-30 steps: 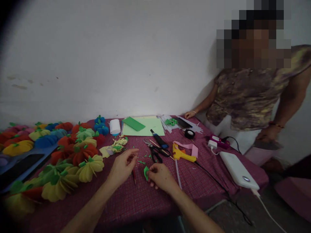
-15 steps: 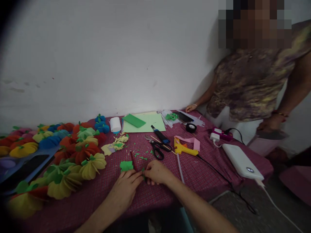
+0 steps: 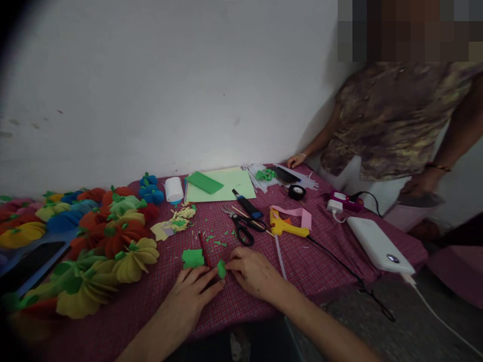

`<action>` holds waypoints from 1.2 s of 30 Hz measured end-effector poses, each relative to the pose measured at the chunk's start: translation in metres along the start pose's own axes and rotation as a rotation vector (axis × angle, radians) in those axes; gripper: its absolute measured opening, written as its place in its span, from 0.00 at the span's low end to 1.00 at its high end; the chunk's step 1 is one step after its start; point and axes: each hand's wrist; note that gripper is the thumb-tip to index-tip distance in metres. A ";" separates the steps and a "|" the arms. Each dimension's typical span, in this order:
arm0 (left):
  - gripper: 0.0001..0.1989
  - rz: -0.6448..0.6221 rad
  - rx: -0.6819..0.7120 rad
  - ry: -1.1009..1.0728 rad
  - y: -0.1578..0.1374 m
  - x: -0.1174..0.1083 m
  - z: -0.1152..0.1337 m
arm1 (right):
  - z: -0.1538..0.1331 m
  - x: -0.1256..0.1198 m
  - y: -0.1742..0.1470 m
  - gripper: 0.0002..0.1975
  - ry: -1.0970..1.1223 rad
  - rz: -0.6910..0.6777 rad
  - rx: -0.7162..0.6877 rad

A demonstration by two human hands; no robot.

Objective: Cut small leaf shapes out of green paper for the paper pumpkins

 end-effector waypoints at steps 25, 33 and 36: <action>0.25 -0.009 0.086 -0.010 -0.002 0.007 -0.009 | 0.012 -0.005 -0.003 0.13 -0.018 -0.028 -0.046; 0.25 -0.042 0.081 0.013 0.001 0.005 -0.006 | -0.001 -0.017 0.030 0.11 -0.135 0.040 -0.070; 0.24 -0.037 0.074 0.031 0.002 0.001 -0.002 | -0.017 -0.014 0.057 0.09 -0.174 -0.037 -0.097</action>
Point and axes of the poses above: each hand's wrist, its own y-axis towards the middle knuckle, its own x-axis out of the palm, z = x × y, and after that the axes turned 2 degrees about -z, right-handed
